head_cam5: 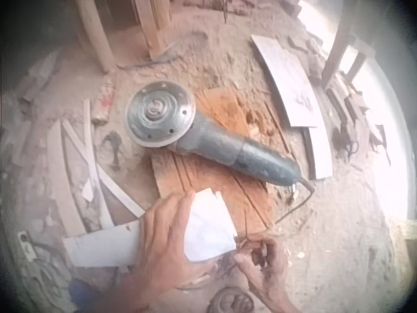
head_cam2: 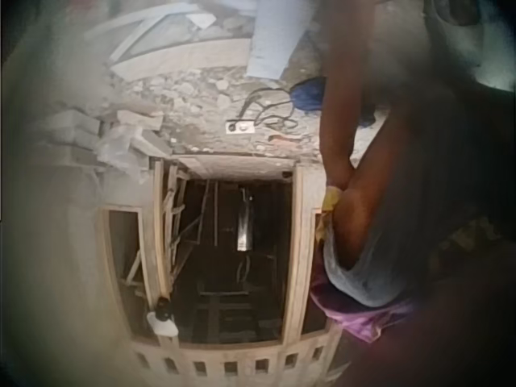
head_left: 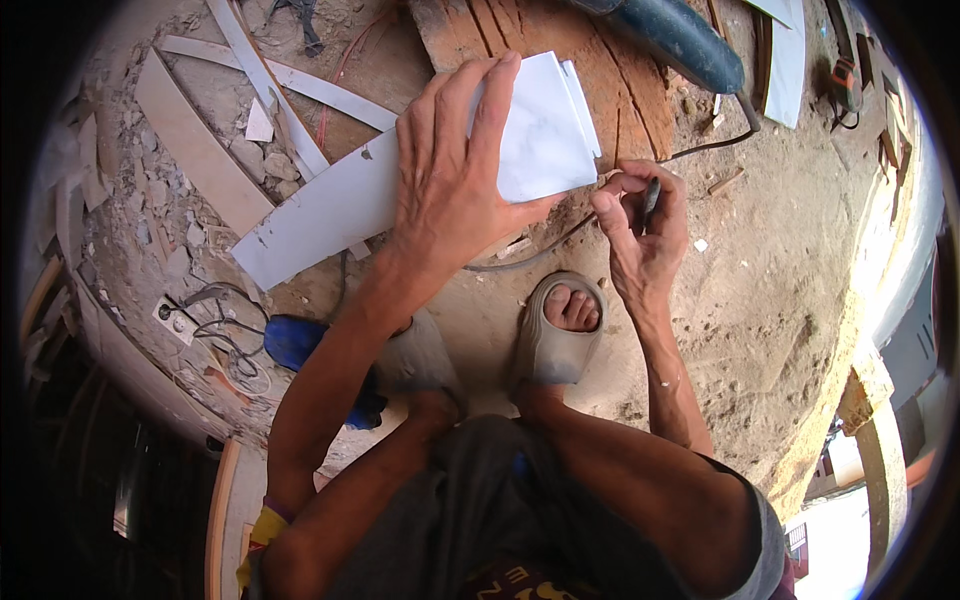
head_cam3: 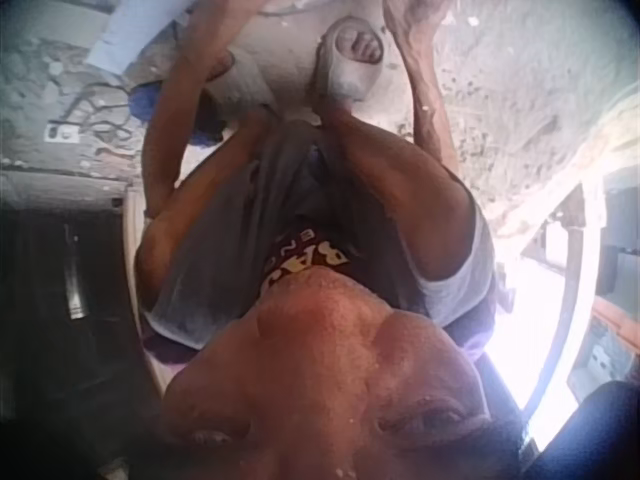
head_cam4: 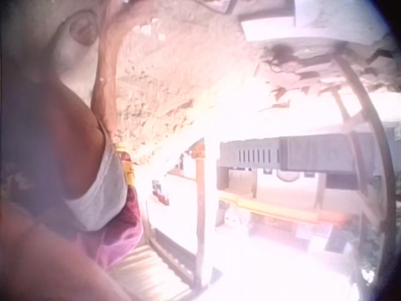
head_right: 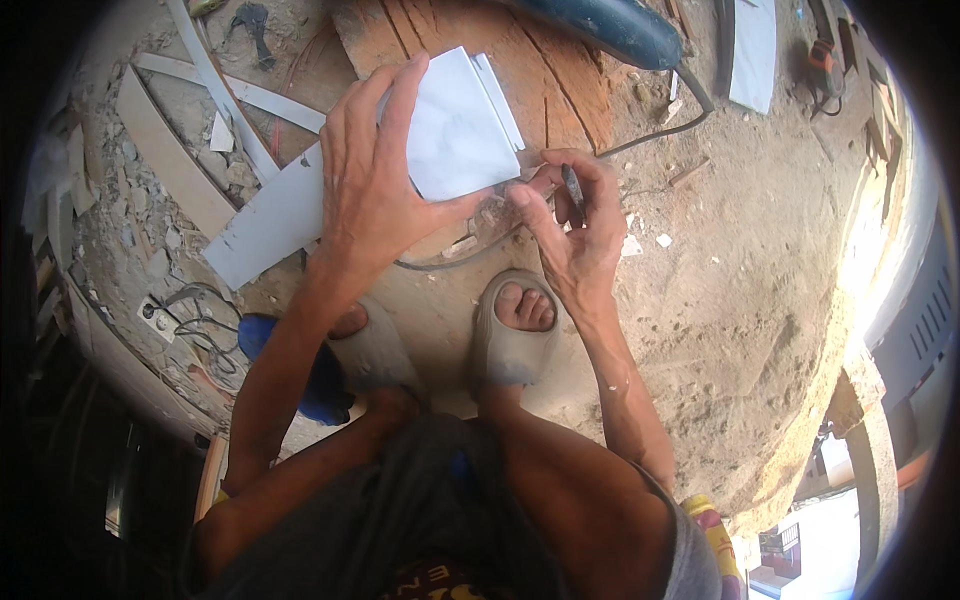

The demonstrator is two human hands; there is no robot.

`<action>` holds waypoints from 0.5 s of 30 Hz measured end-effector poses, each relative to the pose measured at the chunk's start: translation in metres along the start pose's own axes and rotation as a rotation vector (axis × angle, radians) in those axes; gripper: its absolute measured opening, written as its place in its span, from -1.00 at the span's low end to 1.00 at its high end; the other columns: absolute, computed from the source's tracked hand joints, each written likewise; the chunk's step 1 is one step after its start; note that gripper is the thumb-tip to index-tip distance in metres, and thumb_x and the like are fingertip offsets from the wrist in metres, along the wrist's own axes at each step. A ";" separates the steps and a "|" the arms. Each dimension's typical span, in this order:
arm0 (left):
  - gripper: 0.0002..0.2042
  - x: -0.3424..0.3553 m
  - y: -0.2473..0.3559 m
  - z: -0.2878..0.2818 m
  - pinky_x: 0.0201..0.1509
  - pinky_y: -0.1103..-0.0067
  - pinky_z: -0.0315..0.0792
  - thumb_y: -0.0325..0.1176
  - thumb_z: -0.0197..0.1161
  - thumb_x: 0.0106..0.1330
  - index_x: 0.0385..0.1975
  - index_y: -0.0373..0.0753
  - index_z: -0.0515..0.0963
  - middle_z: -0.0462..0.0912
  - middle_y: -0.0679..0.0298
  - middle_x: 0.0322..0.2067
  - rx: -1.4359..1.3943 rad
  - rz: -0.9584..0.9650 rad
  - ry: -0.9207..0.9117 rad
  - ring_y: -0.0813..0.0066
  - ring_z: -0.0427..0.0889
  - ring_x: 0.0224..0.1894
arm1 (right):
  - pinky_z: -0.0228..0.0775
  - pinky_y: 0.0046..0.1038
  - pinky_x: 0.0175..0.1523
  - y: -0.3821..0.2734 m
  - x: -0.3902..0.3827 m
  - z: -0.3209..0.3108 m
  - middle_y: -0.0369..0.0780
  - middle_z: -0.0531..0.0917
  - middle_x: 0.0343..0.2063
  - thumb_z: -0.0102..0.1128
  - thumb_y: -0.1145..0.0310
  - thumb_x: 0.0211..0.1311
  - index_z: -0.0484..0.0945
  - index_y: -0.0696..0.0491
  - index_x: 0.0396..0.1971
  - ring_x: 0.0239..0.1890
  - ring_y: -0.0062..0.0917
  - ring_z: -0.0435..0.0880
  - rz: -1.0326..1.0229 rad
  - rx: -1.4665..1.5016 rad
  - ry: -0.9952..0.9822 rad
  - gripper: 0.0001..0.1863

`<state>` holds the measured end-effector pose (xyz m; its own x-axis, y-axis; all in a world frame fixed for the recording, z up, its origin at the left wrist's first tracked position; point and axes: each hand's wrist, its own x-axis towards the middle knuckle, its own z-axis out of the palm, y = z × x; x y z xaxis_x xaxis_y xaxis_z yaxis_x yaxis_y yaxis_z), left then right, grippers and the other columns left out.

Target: The person marks a white tile with a pen, then uses a hand-held angle grinder to cut the tile before carrying it to a sink area.

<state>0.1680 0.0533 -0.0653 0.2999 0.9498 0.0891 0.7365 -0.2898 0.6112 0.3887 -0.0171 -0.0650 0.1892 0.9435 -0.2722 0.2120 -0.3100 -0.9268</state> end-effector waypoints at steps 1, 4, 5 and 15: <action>0.25 0.000 0.000 0.001 0.56 0.05 0.24 -0.08 0.87 -0.14 0.66 -0.12 0.29 0.37 0.05 0.50 0.002 -0.002 0.007 -0.10 0.34 0.50 | 0.51 -0.55 -0.09 0.004 -0.001 0.001 -0.18 0.72 -0.18 0.43 0.34 0.61 0.47 0.11 0.32 -0.19 -0.63 0.60 -0.047 0.138 0.056 -0.55; 0.20 -0.002 -0.002 0.001 0.57 0.06 0.22 -0.03 0.87 -0.14 0.63 -0.03 0.35 0.38 0.08 0.51 0.003 0.003 -0.027 -0.07 0.34 0.50 | 0.47 -0.52 -0.10 -0.010 -0.006 -0.022 -0.14 0.66 -0.12 0.17 0.26 0.75 0.30 0.05 0.30 -0.18 -0.60 0.57 0.059 0.250 0.092 -0.64; 0.19 -0.002 -0.003 0.002 0.57 0.05 0.21 0.00 0.87 -0.14 0.62 -0.02 0.37 0.38 0.08 0.51 0.004 0.011 -0.022 -0.07 0.34 0.51 | 0.46 -0.53 -0.14 -0.015 -0.006 -0.021 -0.14 0.66 -0.12 0.13 0.27 0.77 0.31 0.05 0.29 -0.22 -0.61 0.57 0.056 0.252 0.182 -0.68; 0.12 -0.007 -0.015 0.013 0.59 0.05 0.20 0.14 0.86 -0.12 0.57 0.06 0.45 0.37 0.05 0.53 -0.011 0.091 0.039 -0.06 0.32 0.54 | 0.75 -0.35 -0.02 -0.050 0.022 -0.059 0.04 0.76 0.05 0.21 0.52 0.62 0.52 0.15 0.22 -0.11 -0.26 0.86 0.025 0.609 0.011 -0.73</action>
<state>0.1628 0.0494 -0.0855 0.3413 0.9234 0.1756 0.7001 -0.3744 0.6080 0.4392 0.0121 -0.0092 0.1975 0.9345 -0.2962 -0.3789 -0.2059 -0.9022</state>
